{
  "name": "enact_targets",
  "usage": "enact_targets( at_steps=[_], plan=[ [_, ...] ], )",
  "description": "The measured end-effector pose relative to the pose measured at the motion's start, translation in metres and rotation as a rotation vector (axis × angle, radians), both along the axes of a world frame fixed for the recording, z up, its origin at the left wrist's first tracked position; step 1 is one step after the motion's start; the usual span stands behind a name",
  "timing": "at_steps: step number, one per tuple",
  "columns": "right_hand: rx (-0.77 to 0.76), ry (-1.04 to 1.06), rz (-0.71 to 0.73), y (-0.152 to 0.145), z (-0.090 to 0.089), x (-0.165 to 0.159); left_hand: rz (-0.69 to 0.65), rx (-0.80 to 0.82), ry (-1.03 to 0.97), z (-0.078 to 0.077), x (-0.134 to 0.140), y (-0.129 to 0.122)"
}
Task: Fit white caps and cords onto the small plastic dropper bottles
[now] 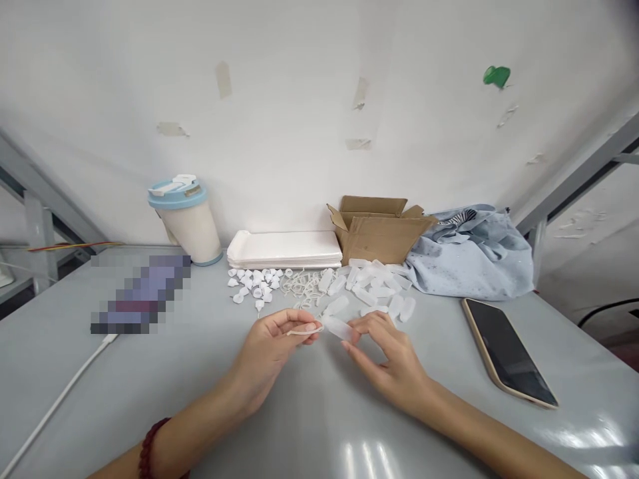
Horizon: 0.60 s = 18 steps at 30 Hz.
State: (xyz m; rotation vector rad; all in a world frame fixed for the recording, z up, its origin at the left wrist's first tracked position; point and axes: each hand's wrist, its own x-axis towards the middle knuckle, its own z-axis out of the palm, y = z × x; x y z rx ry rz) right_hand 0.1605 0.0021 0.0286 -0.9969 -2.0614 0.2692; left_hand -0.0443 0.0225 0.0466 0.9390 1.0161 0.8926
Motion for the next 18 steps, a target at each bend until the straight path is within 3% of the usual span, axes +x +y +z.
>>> enact_targets(
  at_steps=[6, 18],
  plan=[
    [-0.074, 0.018, 0.029, -0.003, -0.002, -0.003, 0.03, -0.149, -0.202, -0.005, -0.003, 0.003],
    [-0.048, -0.005, 0.129, -0.001, -0.011, -0.003, -0.013, -0.168, -0.169, -0.006, -0.005, 0.002]
  ],
)
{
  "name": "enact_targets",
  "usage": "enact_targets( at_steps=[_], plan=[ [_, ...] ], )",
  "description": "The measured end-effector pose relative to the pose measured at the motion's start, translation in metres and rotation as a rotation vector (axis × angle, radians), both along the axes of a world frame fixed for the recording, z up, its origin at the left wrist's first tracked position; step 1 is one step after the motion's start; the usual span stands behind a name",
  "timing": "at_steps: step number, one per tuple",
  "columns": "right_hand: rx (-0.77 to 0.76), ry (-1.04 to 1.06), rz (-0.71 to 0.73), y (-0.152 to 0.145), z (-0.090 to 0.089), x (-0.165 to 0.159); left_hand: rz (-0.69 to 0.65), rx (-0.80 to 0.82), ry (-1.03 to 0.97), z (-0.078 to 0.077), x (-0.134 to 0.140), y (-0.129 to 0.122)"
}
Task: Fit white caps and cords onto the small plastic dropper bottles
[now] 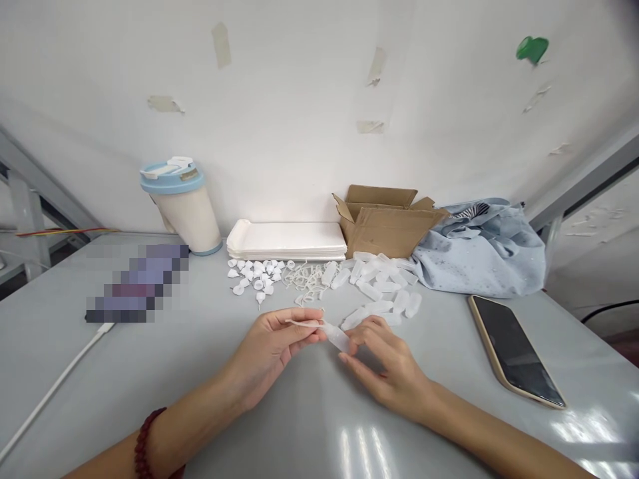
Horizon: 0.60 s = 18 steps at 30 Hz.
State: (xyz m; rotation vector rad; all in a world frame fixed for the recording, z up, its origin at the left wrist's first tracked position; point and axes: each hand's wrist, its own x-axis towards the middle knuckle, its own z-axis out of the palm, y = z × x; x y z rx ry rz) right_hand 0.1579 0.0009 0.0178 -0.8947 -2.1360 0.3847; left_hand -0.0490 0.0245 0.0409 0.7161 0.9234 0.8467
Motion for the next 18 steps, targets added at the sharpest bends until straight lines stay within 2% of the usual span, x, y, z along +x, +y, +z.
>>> enact_targets(
  at_steps=[7, 12, 18],
  plan=[
    [0.022, -0.006, 0.019, 0.0, 0.0, 0.0, -0.099, 0.071, 0.129, -0.006, 0.003, -0.004],
    [0.027, -0.036, 0.027, -0.001, 0.002, 0.001, -0.08, 0.111, 0.246, 0.001, 0.005, -0.006],
    [0.04, -0.088, 0.059, -0.003, 0.002, 0.0, -0.124, 0.215, 0.367, 0.003, 0.004, -0.009]
  ],
)
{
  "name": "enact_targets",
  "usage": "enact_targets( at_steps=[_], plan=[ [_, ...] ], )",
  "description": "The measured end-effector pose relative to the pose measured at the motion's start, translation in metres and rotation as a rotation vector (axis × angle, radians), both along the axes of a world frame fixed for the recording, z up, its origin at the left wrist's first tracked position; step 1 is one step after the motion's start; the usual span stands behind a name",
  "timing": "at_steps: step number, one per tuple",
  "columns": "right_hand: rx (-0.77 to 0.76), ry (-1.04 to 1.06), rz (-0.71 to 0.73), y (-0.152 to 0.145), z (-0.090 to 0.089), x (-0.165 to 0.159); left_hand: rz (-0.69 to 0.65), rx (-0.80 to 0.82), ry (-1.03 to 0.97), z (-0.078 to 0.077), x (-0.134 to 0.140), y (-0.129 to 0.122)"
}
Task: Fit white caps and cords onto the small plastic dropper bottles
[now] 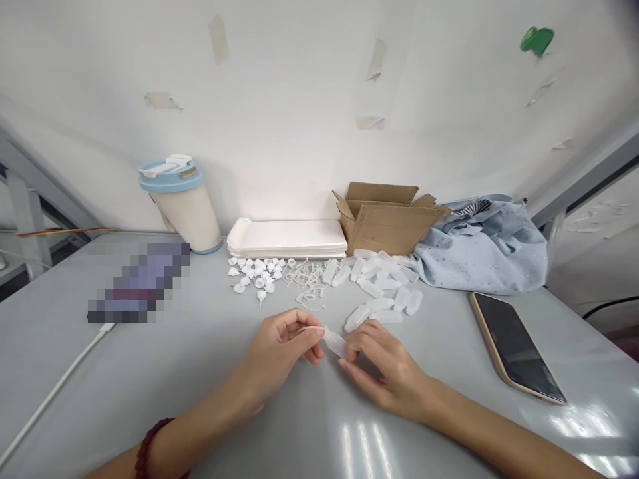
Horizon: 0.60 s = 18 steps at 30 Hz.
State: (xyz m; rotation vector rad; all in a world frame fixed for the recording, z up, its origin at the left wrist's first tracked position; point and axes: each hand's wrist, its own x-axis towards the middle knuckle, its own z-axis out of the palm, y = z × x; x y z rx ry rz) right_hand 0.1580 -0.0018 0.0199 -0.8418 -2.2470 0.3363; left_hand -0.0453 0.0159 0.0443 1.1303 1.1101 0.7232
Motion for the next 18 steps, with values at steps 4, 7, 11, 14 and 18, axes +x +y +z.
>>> enact_targets(
  at_steps=[4, 7, 11, 14, 18],
  plan=[
    [0.009, -0.006, 0.0, -0.0007, 0.0022, -0.0001, -0.028, 0.095, 0.058, -0.0015, -0.0007, -0.0004],
    [0.028, -0.021, 0.006, -0.0012, 0.0034, 0.0009, -0.06, 0.166, 0.078, -0.0008, -0.0008, -0.0015],
    [0.072, -0.043, 0.008, -0.002, 0.0044, 0.0012, -0.069, 0.158, 0.108, 0.0001, -0.0007, -0.0034],
    [0.116, -0.08, 0.015, -0.0024, 0.006, 0.0003, -0.071, 0.131, 0.108, 0.0004, -0.0006, -0.0034],
    [0.171, -0.104, 0.013, -0.0023, 0.0076, -0.0004, -0.07, 0.088, 0.081, 0.0025, -0.0003, -0.0009]
  ],
)
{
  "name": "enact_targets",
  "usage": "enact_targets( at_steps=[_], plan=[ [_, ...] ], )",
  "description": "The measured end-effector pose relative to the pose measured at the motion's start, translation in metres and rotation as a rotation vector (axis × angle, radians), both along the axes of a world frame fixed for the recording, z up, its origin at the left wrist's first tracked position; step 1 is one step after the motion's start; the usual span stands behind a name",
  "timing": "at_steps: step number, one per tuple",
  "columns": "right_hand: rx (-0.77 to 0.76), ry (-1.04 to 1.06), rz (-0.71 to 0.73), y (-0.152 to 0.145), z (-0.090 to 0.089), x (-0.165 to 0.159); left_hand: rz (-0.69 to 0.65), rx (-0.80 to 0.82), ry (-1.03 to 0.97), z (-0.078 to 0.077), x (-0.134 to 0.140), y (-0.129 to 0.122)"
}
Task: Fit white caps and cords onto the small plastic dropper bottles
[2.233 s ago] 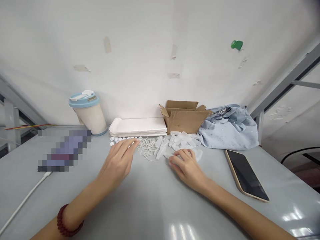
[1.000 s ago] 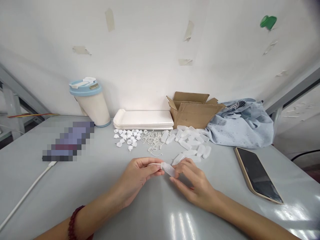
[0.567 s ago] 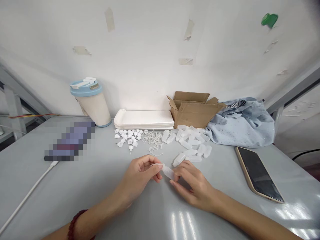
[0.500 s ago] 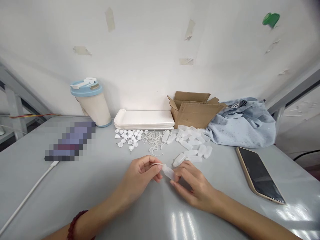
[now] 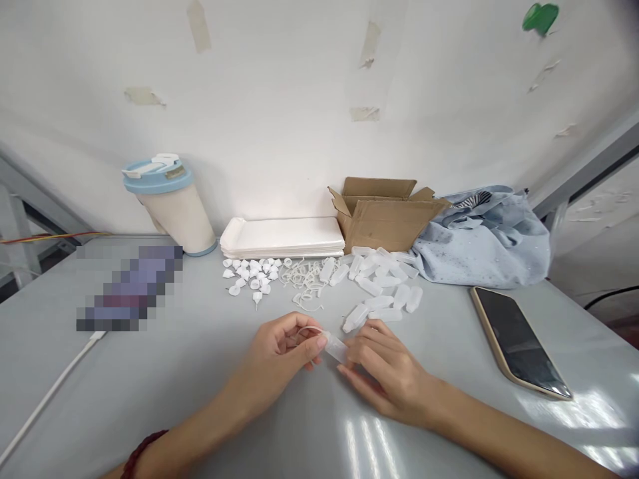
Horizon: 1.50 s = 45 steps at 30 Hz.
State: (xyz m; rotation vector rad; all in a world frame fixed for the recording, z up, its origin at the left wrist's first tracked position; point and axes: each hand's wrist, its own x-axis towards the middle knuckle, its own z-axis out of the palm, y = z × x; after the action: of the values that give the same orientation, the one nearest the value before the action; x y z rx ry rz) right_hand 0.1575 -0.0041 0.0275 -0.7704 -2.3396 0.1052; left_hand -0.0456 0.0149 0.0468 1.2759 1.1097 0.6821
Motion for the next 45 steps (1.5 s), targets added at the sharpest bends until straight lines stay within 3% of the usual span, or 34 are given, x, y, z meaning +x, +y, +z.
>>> enact_targets(
  at_steps=[5, 14, 17, 20, 26, 29, 36, 38, 42, 45],
  plan=[
    [0.016, 0.009, -0.049, 0.0, -0.004, 0.001, -0.038, -0.035, -0.004, 0.002, -0.001, 0.002],
    [0.092, -0.038, -0.035, 0.001, -0.009, 0.001, -0.105, 0.053, 0.032, -0.003, -0.001, -0.005],
    [0.037, -0.024, -0.028, 0.0, -0.008, 0.0, -0.093, 0.041, 0.048, -0.002, -0.001, -0.005],
    [-0.172, 0.044, 0.01, -0.005, -0.003, -0.001, -0.076, 0.031, 0.01, -0.001, 0.0, -0.006],
    [-0.878, 0.308, 0.108, -0.016, 0.012, -0.002, -0.12, -0.015, -0.161, 0.001, 0.004, -0.009],
    [-1.007, 0.337, 0.115, -0.018, 0.012, -0.005, -0.11, 0.015, -0.087, 0.001, 0.005, -0.011],
    [-1.125, 0.366, 0.085, -0.015, 0.01, -0.008, -0.154, 0.242, 0.196, 0.003, 0.005, -0.017],
    [-1.187, 0.426, 0.122, -0.013, 0.012, -0.008, -0.142, 0.406, 0.242, 0.001, 0.004, -0.018],
    [-1.336, 0.599, 0.223, -0.009, 0.014, -0.007, -0.06, 0.88, 0.29, -0.002, 0.001, -0.017],
    [-1.405, 0.703, 0.309, -0.004, 0.01, -0.007, -0.086, 1.12, 0.307, -0.002, -0.001, -0.014]
  ],
)
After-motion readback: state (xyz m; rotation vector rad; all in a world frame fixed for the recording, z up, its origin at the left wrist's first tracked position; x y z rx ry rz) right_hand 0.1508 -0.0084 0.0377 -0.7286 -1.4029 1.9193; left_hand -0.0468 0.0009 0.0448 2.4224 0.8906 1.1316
